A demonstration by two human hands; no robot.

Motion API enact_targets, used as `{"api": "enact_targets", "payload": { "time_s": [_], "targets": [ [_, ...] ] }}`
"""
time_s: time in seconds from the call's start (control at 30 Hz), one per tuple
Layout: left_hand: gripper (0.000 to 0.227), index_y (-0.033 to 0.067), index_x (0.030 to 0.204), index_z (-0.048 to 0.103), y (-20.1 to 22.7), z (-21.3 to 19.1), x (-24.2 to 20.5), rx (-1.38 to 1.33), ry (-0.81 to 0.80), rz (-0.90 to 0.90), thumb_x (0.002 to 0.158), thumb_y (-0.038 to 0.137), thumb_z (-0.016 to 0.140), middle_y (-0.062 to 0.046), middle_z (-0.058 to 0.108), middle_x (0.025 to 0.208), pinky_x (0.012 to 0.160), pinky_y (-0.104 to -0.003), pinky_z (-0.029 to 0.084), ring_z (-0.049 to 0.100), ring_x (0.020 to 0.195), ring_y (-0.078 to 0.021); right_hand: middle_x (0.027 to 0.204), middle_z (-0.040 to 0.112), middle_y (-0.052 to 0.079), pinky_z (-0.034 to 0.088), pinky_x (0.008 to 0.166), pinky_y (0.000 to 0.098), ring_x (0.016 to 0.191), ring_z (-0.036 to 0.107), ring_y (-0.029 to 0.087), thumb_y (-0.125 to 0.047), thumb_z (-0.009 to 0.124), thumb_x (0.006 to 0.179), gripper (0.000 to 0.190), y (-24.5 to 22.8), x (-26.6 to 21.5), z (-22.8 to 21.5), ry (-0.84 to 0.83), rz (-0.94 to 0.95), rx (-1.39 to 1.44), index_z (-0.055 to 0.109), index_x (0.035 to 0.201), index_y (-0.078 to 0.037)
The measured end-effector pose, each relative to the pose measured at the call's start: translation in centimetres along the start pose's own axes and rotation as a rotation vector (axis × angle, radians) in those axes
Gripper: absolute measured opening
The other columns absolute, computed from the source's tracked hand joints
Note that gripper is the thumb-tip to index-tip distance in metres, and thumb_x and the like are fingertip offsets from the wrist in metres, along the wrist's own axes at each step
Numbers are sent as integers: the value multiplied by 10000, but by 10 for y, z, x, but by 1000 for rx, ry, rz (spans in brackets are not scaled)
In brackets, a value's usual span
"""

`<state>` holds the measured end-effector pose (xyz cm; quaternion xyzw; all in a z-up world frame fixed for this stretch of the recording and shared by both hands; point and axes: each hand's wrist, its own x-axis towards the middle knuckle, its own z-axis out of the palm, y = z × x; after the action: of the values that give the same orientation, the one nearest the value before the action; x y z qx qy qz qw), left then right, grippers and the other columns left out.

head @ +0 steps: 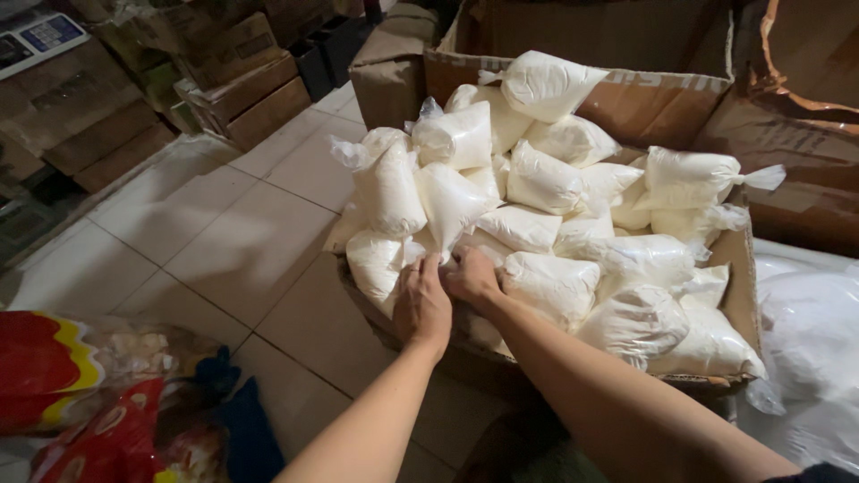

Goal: The person repeatedly picks up small white plastic-wrapped packages from a large cardboard box and places them into a smaller cardboard box. The person handles the packages one at a time, transferring them between the two boxes.

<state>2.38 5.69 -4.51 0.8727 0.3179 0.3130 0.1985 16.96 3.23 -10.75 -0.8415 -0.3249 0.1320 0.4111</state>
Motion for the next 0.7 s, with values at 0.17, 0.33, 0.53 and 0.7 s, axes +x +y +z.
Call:
{"api": "enact_targets", "payload": {
  "time_s": [0.17,0.33,0.53,0.7],
  "targets": [
    [315,153,1197,629,-6,10,1,-15,22,-38,927,68,491,-92,587,1364,859,-444,528,592,1172,-340,957,739,262,555,851,441,932,727,384,-179,739,749,398,-19,-17,-20,25,-4,-12,709,1110,-15],
    [293,171,1174,629,-13,19,2,-20,44,-19,936,67,492,-38,599,1303,820,-420,554,622,1134,-290,881,761,246,580,794,420,833,759,326,-164,717,787,387,-36,-28,-32,16,108,87,684,1146,-23],
    [308,180,1183,637,-12,15,1,-30,73,34,937,49,507,-11,581,1300,818,-391,565,614,1145,-260,908,763,200,627,760,404,838,784,289,-104,705,784,388,-39,-28,-37,5,218,137,702,1161,-13],
    [405,159,1214,629,1,-10,-7,-125,57,168,849,-3,556,-47,571,1247,813,-411,555,585,1182,-299,1015,749,209,575,846,395,948,736,309,-102,713,766,453,-23,-26,-38,16,152,60,676,1209,-16]
  ]
}}
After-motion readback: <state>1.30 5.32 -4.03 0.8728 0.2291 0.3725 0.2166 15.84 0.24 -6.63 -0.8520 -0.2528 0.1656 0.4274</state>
